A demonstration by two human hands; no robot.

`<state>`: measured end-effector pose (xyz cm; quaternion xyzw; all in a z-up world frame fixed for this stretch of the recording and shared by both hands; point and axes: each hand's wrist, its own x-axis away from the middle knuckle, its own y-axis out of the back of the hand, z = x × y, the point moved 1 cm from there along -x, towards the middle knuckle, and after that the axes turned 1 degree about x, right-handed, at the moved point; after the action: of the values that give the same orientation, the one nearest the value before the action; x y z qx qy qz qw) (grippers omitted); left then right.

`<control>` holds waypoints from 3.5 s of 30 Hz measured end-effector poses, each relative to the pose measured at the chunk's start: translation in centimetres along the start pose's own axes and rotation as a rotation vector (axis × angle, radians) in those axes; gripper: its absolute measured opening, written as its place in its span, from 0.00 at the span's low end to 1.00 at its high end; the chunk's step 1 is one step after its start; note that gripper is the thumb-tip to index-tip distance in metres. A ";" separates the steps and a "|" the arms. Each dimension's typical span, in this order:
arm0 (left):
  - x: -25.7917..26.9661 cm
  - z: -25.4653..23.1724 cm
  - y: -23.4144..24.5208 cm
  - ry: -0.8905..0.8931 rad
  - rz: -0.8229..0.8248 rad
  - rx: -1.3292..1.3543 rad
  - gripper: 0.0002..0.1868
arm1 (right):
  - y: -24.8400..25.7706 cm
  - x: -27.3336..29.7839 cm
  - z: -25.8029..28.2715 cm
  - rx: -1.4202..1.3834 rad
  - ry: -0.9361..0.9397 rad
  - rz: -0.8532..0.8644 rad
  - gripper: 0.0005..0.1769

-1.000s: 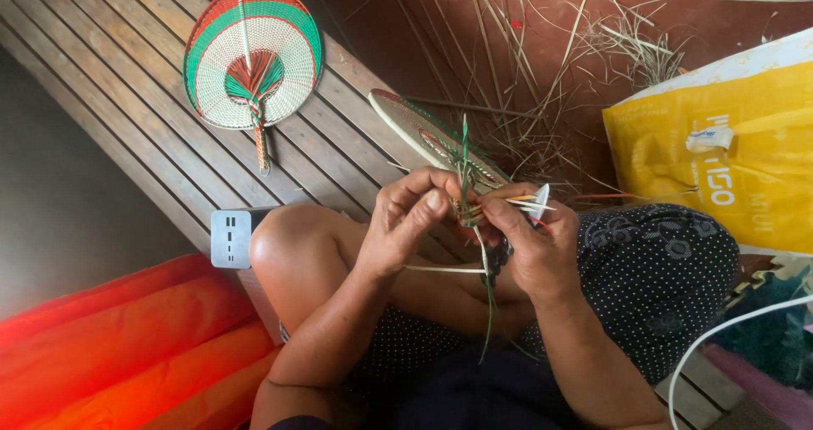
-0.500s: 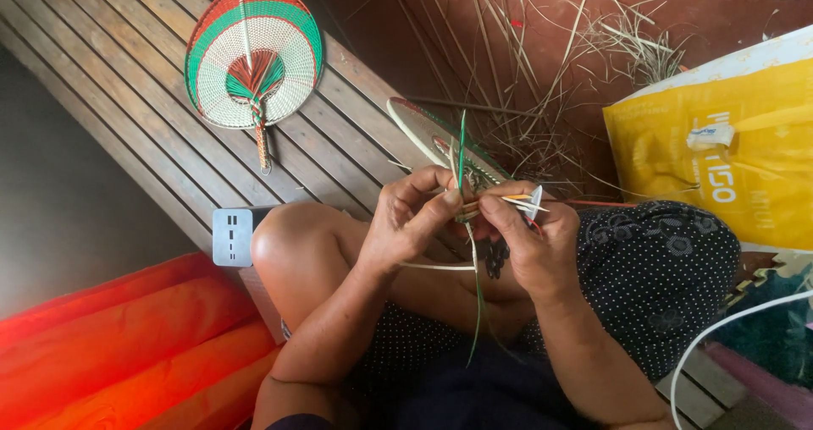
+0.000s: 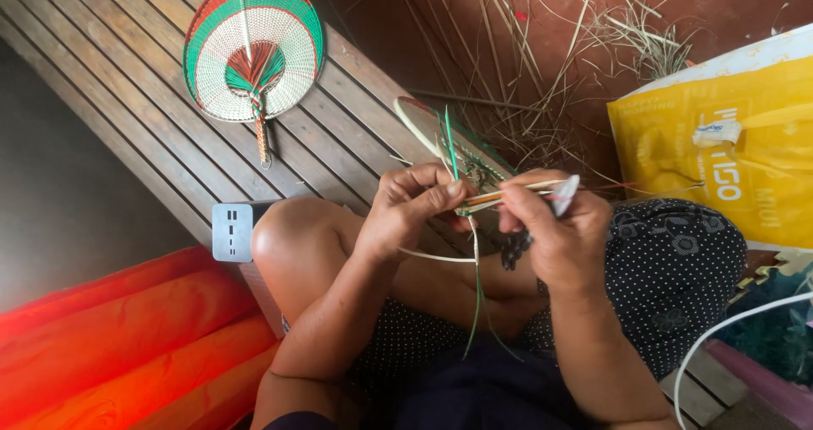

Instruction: Weaving a hand fan using colored strips of flexible material while sitting on the floor.

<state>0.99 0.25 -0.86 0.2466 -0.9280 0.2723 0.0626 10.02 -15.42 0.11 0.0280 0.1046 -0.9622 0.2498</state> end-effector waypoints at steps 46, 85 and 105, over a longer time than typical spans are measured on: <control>-1.4 1.7 1.2 -0.062 -0.019 0.074 0.13 | 3.2 3.2 -4.5 -0.162 -0.372 0.204 0.19; -1.0 2.3 0.6 -0.003 0.047 0.059 0.11 | 0.9 -0.5 0.1 0.066 -0.252 0.338 0.22; -1.2 2.5 0.7 -0.015 0.052 0.053 0.13 | 0.7 -0.6 0.6 0.001 -0.245 0.306 0.30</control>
<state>1.77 -0.09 -3.57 0.2261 -0.9269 0.2965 0.0420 10.88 -15.92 0.66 -0.0738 0.0673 -0.9093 0.4040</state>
